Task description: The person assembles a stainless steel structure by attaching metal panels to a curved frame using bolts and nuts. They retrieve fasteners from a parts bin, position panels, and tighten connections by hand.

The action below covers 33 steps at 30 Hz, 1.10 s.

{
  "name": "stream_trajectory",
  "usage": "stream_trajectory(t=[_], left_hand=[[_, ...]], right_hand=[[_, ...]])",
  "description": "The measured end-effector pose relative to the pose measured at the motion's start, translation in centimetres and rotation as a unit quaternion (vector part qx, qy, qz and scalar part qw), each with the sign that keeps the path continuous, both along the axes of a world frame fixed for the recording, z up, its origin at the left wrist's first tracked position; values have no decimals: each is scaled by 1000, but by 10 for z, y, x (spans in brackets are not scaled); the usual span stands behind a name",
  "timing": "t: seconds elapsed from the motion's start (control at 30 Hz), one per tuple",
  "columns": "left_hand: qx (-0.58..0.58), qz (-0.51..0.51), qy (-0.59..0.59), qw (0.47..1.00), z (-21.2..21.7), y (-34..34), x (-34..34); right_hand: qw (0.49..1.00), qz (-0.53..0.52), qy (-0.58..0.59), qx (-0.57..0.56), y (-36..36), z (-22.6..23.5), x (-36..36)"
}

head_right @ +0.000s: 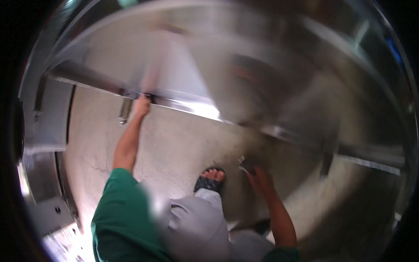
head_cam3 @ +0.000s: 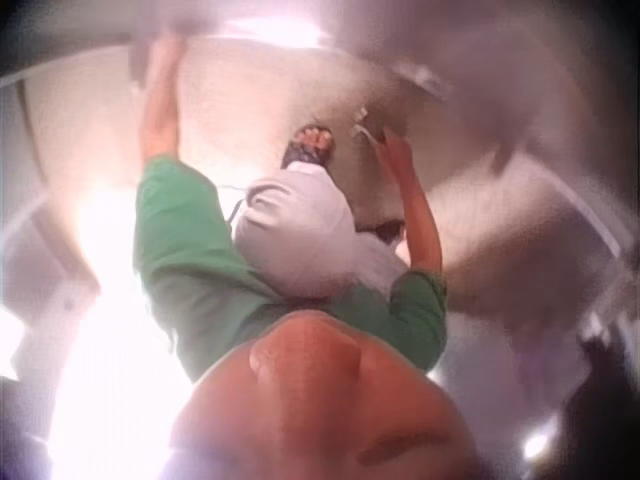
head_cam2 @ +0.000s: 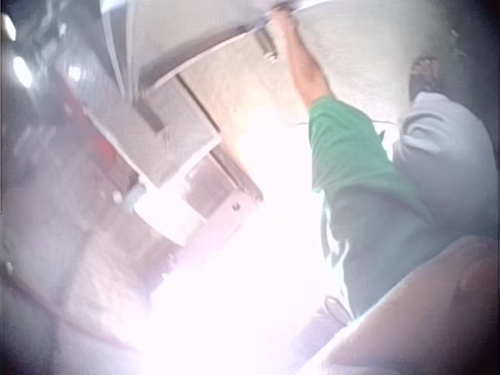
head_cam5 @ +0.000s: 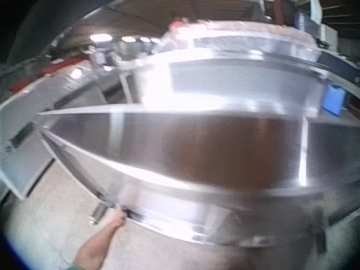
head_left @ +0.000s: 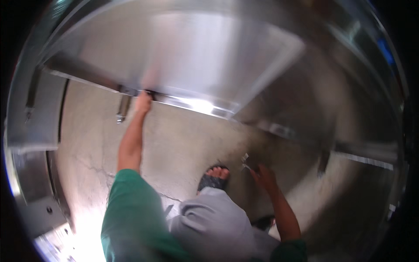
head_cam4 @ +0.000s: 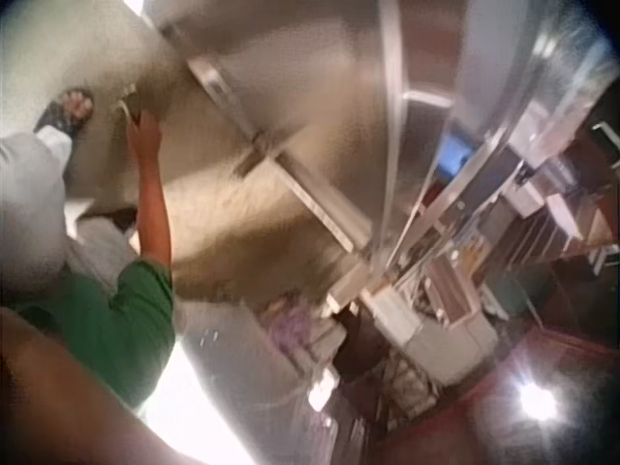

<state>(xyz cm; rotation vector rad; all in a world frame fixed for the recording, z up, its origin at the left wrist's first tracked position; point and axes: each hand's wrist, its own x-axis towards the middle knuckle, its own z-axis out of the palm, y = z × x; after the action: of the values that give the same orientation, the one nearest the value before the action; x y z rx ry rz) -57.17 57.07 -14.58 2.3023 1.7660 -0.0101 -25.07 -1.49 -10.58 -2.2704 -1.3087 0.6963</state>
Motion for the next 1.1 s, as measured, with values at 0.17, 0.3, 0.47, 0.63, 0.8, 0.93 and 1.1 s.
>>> stream_trajectory(t=[0.17, 0.3, 0.47, 0.63, 0.8, 0.93, 1.1], left_hand=[[59, -32, -2, 998, 15, -2, 2], [130, 22, -103, 986, 21, -23, 13], [-219, 287, -534, 765, 30, -99, 18], [-484, 317, -646, 499, 39, -244, 66], [-638, 370, -578, 347, 44, -338, 124], [-681, 340, -544, 352, 36, -374, 158], [-712, 272, -520, 384, 43, -400, 178]], right_hand=[[999, 7, 5, -37, -3, 5, 2], [998, 18, -32, -48, 6, 12, 1], [986, 7, -73, 147, 33, 3, -4], [988, 114, -85, -56, 59, -33, -16], [998, 23, 44, 37, 59, -30, -5], [987, -53, 131, 80, 54, 16, 4], [967, 30, 174, 184, 58, 68, -13]])
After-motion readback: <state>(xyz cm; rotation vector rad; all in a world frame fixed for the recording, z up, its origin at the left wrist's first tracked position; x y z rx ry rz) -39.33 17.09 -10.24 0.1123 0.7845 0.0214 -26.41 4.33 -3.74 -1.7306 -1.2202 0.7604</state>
